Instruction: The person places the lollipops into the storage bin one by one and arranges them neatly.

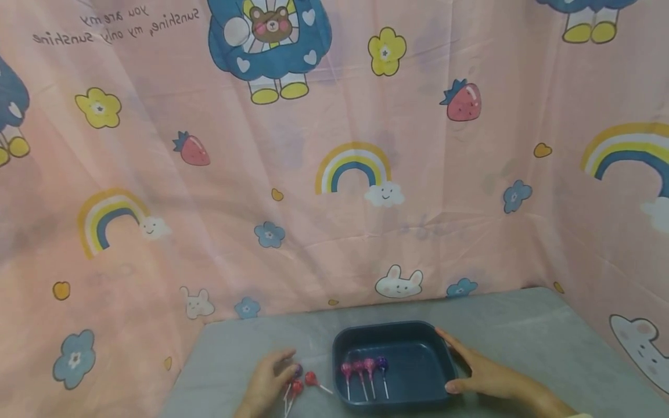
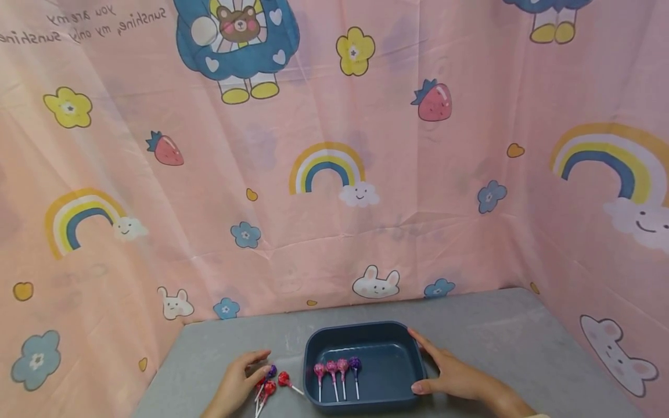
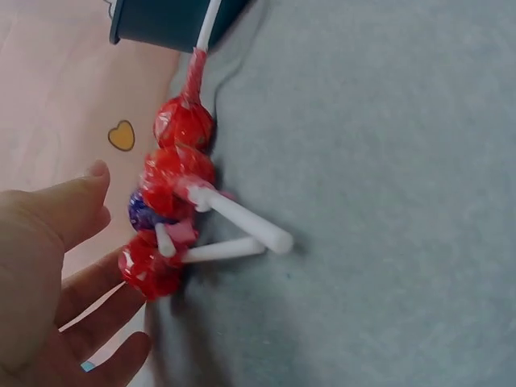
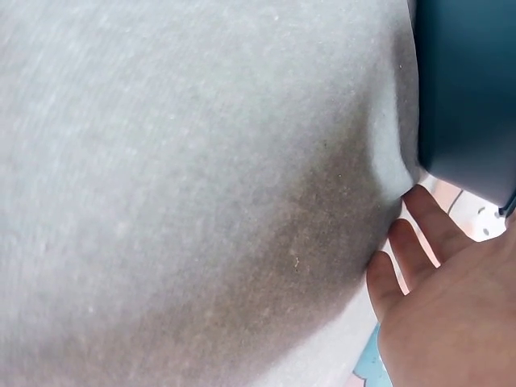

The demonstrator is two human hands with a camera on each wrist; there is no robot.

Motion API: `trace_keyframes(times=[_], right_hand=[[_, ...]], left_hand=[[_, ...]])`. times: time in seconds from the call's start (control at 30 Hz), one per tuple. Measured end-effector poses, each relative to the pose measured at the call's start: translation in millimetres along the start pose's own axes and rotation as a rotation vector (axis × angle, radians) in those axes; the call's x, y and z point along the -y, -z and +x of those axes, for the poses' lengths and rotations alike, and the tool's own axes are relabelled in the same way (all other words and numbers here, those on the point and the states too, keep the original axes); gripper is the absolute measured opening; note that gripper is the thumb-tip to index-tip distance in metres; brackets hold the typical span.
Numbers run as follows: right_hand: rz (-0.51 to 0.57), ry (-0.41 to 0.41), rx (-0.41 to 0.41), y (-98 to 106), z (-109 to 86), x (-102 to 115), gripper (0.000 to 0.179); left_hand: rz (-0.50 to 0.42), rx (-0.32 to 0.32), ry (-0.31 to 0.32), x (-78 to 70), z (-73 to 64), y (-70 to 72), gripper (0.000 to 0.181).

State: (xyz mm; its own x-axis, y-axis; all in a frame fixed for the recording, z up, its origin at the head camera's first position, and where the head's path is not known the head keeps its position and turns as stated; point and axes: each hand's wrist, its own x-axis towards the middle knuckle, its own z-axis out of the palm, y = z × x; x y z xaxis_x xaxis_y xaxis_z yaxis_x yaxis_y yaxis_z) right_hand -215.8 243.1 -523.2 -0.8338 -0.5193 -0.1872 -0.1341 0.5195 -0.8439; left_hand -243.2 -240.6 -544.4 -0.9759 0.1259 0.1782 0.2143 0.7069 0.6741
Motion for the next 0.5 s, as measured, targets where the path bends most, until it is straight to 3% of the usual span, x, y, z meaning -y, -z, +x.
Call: trace_keyframes(times=[0.23, 0.5], right_hand=[[0.000, 0.001, -0.004, -1, -0.2, 1, 0.093], [0.004, 0.000, -0.003, 0, 0.4, -1, 0.093]], left_hand=[[-0.039, 0.025, 0.008, 9.9, 0.7, -3.5, 0.037], [0.028, 0.014, -0.040, 21.6, 2.9, -11.1, 0.034]])
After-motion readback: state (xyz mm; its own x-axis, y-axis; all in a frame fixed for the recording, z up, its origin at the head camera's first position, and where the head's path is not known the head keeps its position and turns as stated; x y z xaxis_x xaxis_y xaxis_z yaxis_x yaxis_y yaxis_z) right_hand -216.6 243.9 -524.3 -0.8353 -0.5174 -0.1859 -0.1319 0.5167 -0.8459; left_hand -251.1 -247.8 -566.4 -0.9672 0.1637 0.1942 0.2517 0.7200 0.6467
